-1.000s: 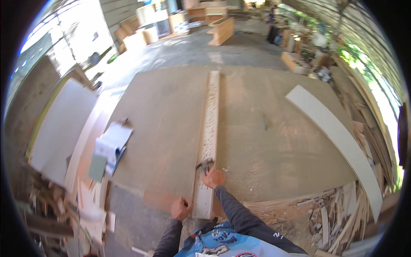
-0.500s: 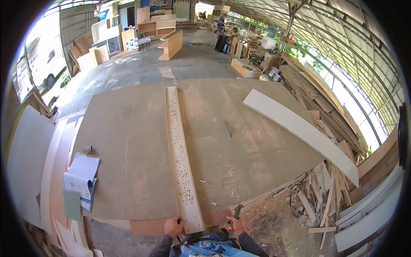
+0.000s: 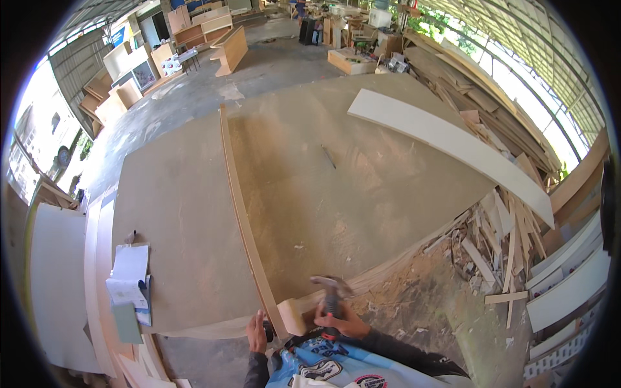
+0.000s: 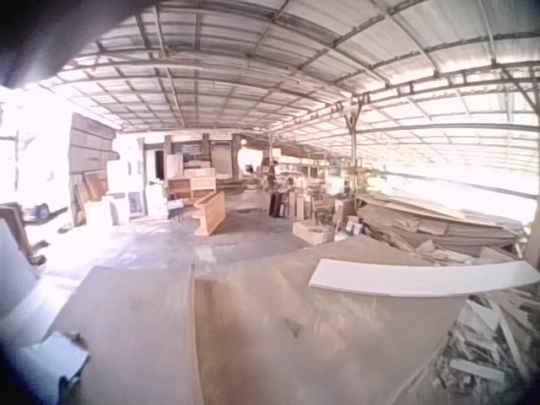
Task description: The person measures a white wooden board with a tape measure, marks it with a pencil, hammers a wooden strip onto a workbench, and cuts a wood piece using a table saw.
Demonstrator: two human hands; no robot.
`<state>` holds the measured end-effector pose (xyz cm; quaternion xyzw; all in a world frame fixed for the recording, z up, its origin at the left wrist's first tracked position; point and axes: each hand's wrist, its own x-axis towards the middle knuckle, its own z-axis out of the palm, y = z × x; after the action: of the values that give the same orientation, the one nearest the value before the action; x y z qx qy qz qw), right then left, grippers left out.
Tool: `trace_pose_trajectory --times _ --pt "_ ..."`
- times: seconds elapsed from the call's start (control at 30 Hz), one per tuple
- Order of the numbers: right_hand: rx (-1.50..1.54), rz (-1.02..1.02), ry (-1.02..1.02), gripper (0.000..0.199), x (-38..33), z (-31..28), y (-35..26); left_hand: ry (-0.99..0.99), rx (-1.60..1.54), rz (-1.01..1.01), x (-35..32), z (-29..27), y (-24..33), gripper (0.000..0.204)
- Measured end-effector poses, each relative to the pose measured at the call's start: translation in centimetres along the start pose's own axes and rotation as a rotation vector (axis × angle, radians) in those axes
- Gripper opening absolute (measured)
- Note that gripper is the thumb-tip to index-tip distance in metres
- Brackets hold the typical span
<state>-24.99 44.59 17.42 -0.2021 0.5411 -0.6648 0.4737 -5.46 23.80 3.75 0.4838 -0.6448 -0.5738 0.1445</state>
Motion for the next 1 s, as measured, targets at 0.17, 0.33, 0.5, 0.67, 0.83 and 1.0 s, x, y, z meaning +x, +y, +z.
trace_pose_trajectory --times 0.17,0.33,0.5,0.67,0.83,1.0 --pt "-0.142 0.014 -0.206 0.042 5.0 6.0 -0.2 -0.491 -0.221 0.046 5.3 -2.8 -10.0 0.057" --pt "-0.468 -0.154 0.072 0.049 9.1 6.7 5.0 -0.5 -0.423 -0.278 2.2 -3.6 -4.1 0.083" --pt "-0.005 0.084 0.342 0.041 13.4 5.9 7.3 -0.361 0.001 0.193 0.4 -3.1 -3.7 0.057" --pt "0.346 0.134 0.582 0.042 18.3 3.2 9.5 -0.498 -0.211 -0.025 0.8 -2.7 -0.2 0.048" --pt "0.042 0.003 0.611 0.04 23.1 4.8 13.7 -0.53 -0.249 -0.082 1.2 -2.5 -0.6 0.047" --pt "0.166 0.153 0.451 0.036 24.4 4.1 10.7 -0.475 -0.218 -0.089 1.1 -4.3 -1.7 0.046"
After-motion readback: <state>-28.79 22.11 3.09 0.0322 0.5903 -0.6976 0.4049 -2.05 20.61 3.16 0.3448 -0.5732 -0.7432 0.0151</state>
